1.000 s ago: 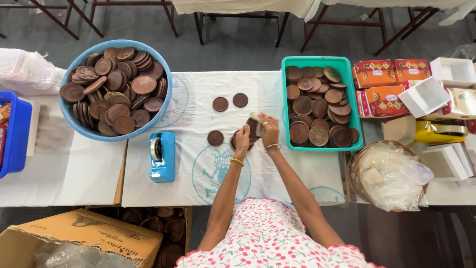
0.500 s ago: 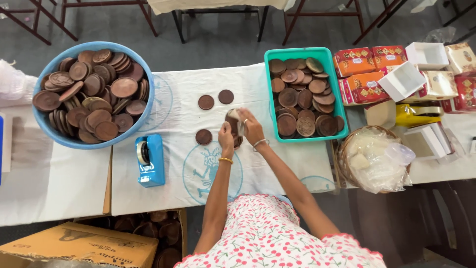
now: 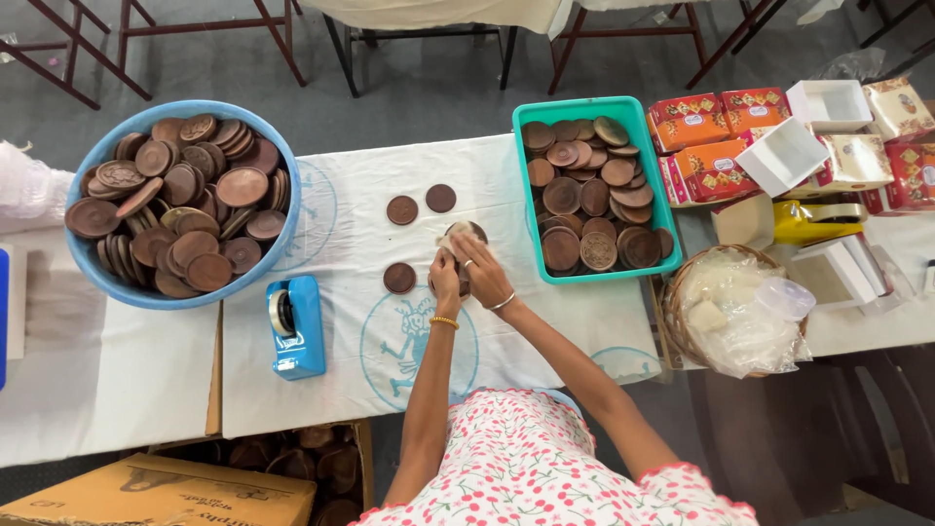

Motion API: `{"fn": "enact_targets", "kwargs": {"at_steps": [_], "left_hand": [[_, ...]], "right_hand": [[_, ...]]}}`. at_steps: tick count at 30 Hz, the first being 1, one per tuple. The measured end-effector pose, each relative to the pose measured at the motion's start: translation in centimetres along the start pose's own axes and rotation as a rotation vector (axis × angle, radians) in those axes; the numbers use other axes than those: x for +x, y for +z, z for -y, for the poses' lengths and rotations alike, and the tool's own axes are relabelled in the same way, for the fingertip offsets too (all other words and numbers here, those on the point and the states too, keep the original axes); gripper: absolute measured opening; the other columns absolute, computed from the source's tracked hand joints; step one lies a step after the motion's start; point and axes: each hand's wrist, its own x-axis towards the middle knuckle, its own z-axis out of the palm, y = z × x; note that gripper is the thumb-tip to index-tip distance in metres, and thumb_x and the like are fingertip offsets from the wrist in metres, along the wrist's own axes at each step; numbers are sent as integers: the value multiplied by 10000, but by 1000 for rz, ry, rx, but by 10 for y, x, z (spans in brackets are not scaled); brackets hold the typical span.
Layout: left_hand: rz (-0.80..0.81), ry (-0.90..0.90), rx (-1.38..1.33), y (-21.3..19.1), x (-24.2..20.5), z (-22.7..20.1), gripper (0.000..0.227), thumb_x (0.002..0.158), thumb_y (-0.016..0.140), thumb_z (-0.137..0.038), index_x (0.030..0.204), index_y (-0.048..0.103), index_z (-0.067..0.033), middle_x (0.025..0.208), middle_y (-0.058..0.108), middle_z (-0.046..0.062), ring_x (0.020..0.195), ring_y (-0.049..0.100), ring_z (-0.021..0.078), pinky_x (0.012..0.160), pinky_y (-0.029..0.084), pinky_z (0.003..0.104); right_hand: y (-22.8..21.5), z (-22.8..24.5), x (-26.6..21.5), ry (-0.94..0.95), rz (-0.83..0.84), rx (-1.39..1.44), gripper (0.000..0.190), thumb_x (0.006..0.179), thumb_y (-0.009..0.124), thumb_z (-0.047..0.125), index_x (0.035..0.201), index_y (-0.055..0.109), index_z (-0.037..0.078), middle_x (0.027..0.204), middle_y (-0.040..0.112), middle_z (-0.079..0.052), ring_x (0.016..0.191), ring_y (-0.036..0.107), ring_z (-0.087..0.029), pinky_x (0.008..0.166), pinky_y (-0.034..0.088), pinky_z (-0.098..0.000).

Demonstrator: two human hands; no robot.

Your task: The person wipes round wooden coasters with a cloth, moving them from a blue bowl to a green tray. They then wrap a stack of the cleaned coasters in bubble wrap and secure it with tape.

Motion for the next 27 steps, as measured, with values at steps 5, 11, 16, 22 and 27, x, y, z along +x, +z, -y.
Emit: {"fn": "enact_targets", "kwargs": {"at_steps": [5,11,16,22,27], "left_hand": [[22,194,319,15,-13,-11,370,1098,476,-293,1159,674,13,870,666,129,774,534,160,748,476,338],[30,272,258,7,-4,7,356,1106,444,-283,1281,598,-14,1086,690,135,978,622,209,887,504,341],[-177,457,509,14,1,23,621,1090,499,-355,1550,332,27,1497,398,265,1338,426,362,1099,355,418],[237,-268,-556,19,-26,-38,779,991,338,-667,1535,411,-114,1552,471,41,1400,457,233,1174,353,375],[311,-216,-653,12,-1,-33,803,1041,463,-700,1520,496,-56,1353,564,146,1197,523,301,1019,470,431]], "right_hand": [[-11,17,24,244,-245,-509,569,967,542,178,1485,448,-38,1542,455,-229,1409,457,-383,1110,405,-523],[50,-67,6,680,-286,-29,388,1114,509,314,1288,631,-10,1177,678,-204,1098,647,-373,909,524,-445],[90,-92,-21,929,-283,539,543,1179,509,410,1063,683,-91,886,635,-243,734,578,-309,724,489,-462],[80,-70,-19,748,-123,640,473,1135,425,381,1259,635,-25,1106,709,-209,1063,667,-281,948,509,-360],[42,-26,-4,474,-44,472,601,1072,372,315,1601,301,40,1609,418,-184,1465,466,-350,1186,370,-353]]}}
